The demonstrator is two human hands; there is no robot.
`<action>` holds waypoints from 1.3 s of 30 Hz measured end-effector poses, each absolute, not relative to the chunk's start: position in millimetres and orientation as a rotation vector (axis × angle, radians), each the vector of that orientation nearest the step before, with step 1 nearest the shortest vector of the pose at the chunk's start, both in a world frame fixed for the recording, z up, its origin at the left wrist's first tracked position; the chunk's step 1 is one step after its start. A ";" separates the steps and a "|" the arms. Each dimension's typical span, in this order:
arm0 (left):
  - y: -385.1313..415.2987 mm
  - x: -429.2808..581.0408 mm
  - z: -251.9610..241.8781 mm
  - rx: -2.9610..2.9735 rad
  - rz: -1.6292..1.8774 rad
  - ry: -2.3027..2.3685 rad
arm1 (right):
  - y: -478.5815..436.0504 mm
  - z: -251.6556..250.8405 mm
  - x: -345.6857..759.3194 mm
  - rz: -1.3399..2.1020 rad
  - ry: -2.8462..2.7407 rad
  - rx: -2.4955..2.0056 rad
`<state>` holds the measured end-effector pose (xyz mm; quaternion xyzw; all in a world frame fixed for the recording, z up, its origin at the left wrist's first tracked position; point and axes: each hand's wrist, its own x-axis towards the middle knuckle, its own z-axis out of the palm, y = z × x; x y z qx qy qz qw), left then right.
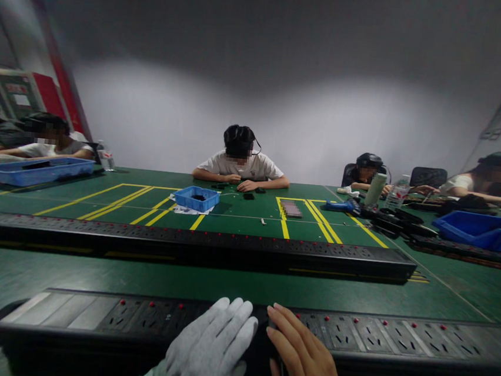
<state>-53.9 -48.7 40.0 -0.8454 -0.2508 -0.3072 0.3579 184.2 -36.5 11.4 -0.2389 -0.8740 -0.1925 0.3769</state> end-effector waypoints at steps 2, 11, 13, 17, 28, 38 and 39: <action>-48.7 -53.9 39.9 -2.185 -0.792 -0.646 | -36.2 10.7 184.2 -0.493 -2.241 -0.614; -48.5 -53.8 41.6 -2.175 -0.780 -0.648 | -36.1 11.8 182.9 -0.506 -2.225 -0.609; -48.1 -53.8 42.0 -2.173 -0.784 -0.642 | -35.7 11.3 183.1 -0.502 -2.226 -0.607; -48.6 -53.0 43.0 -2.169 -0.782 -0.640 | -34.8 10.5 183.3 -0.494 -2.232 -0.597; -48.8 -53.5 40.0 -2.177 -0.803 -0.643 | -33.3 8.7 184.1 -0.497 -2.220 -0.576; -48.6 -53.1 41.3 -2.190 -0.771 -0.643 | -33.9 9.2 183.8 -0.481 -2.227 -0.579; -48.5 -53.1 41.4 -2.192 -0.769 -0.643 | -34.2 9.1 183.7 -0.482 -2.228 -0.583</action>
